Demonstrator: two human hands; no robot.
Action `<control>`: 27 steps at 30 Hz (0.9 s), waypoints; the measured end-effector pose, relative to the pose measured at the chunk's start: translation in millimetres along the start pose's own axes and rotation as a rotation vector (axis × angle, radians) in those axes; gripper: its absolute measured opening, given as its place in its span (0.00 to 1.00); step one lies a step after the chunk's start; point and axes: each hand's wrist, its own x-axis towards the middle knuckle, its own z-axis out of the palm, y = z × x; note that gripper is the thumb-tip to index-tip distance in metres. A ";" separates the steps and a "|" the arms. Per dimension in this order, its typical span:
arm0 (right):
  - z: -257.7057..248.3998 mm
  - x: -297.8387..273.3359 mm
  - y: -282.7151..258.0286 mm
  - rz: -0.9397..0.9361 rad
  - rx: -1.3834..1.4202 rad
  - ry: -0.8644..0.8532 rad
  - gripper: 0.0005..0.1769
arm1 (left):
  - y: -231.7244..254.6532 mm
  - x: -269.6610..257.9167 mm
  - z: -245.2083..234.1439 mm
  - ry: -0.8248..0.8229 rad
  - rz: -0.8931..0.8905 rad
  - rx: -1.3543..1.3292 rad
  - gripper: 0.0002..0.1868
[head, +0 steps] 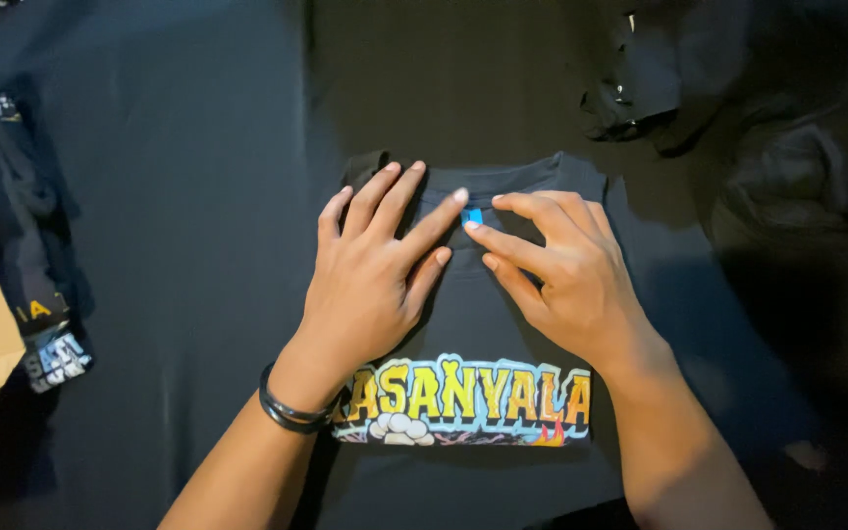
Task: Folding a t-shirt using a cardboard template and attaching a brand tag to the collar
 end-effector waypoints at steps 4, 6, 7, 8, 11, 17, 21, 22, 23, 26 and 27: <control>-1.3 0.9 2.2 0.022 0.004 -0.018 0.13 | -0.8 1.7 -0.2 0.001 0.012 -0.015 0.21; -1.9 1.0 4.0 0.009 0.015 -0.032 0.14 | -0.3 2.9 -1.1 -0.016 0.007 0.002 0.22; -1.9 0.6 5.2 0.015 0.011 -0.032 0.14 | 0.1 2.8 -1.1 -0.018 0.012 -0.002 0.22; -2.0 0.0 6.5 0.030 0.039 0.010 0.13 | 0.6 2.6 -1.0 -0.018 0.011 0.007 0.21; -2.8 -3.3 13.8 0.138 0.020 0.148 0.10 | 0.9 2.6 -0.1 -0.019 0.014 0.013 0.21; -3.3 -23.0 44.0 0.457 -0.171 0.347 0.09 | 0.5 1.9 0.3 -0.020 0.017 0.020 0.21; -0.4 -21.2 45.1 0.467 -0.187 0.359 0.09 | 1.1 1.1 2.7 0.010 0.025 0.038 0.20; 0.1 -20.4 44.1 0.470 -0.189 0.361 0.09 | 1.4 2.2 2.1 0.009 0.030 0.037 0.20; 1.1 -19.3 42.9 0.480 -0.194 0.298 0.12 | 2.0 2.2 1.3 -0.001 0.027 0.030 0.20; 3.0 -18.7 42.8 0.482 -0.192 0.240 0.12 | 1.4 1.2 1.1 -0.001 0.015 0.000 0.21; 3.7 -18.7 43.6 0.476 -0.185 0.246 0.08 | 0.8 0.7 1.4 0.008 0.007 -0.024 0.21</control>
